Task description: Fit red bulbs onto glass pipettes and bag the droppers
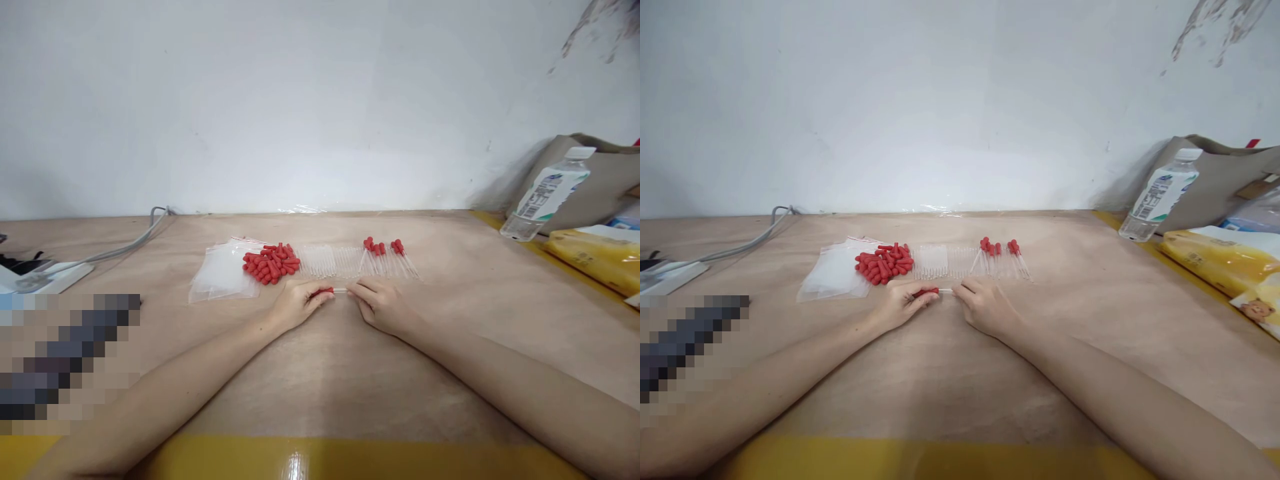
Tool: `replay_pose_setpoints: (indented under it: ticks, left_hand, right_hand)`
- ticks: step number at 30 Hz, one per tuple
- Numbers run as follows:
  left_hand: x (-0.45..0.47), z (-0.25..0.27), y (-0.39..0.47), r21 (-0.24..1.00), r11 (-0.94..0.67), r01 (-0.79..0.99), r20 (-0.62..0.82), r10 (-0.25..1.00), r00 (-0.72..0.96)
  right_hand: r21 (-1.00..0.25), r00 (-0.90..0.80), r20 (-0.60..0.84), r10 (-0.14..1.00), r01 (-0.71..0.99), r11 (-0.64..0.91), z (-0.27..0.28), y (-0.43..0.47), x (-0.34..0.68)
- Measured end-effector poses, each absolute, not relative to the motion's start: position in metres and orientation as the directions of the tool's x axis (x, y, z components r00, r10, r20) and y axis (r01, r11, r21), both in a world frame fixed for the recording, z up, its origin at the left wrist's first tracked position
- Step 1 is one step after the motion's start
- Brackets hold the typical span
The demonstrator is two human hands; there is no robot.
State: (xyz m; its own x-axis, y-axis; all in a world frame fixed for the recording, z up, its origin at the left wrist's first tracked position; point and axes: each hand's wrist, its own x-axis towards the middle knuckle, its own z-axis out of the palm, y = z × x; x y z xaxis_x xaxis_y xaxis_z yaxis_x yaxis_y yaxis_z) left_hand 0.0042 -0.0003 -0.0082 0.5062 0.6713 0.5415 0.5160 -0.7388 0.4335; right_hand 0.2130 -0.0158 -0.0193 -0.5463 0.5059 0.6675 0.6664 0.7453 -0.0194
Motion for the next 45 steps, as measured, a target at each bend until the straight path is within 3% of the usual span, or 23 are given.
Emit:
replay_pose_setpoints:
  ticks: [7, 20, 34, 41, 43, 45]
  left_hand:
    - [0.0, -0.004, 0.002, 0.531, -0.703, 0.473, 0.498, 0.711, 0.497]
    - [0.005, -0.006, -0.004, 0.694, -0.604, 0.393, 0.376, 0.769, 0.518]
    - [0.003, -0.006, -0.001, 0.51, -0.73, 0.455, 0.46, 0.678, 0.573]
    - [-0.001, -0.01, -0.003, 0.445, -0.764, 0.467, 0.585, 0.643, 0.494]
    - [-0.003, -0.012, -0.004, 0.464, -0.734, 0.497, 0.607, 0.671, 0.425]
    - [-0.004, -0.013, -0.004, 0.471, -0.711, 0.522, 0.606, 0.691, 0.395]
  right_hand:
    - [-0.181, -0.554, 0.632, 0.542, 0.574, 0.798, -0.021, -0.008, 0.22]
    - [-0.06, -0.593, 0.658, 0.464, 0.573, 0.817, -0.021, -0.009, 0.217]
    - [-0.099, -0.599, 0.582, 0.55, 0.619, 0.779, -0.021, -0.01, 0.209]
    - [0.036, -0.631, 0.523, 0.573, 0.688, 0.725, 0.0, -0.014, 0.215]
    - [-0.059, -0.524, 0.562, 0.641, 0.747, 0.662, 0.006, -0.005, 0.226]
    - [-0.237, -0.326, 0.61, 0.722, 0.794, 0.559, 0.009, 0.009, 0.242]
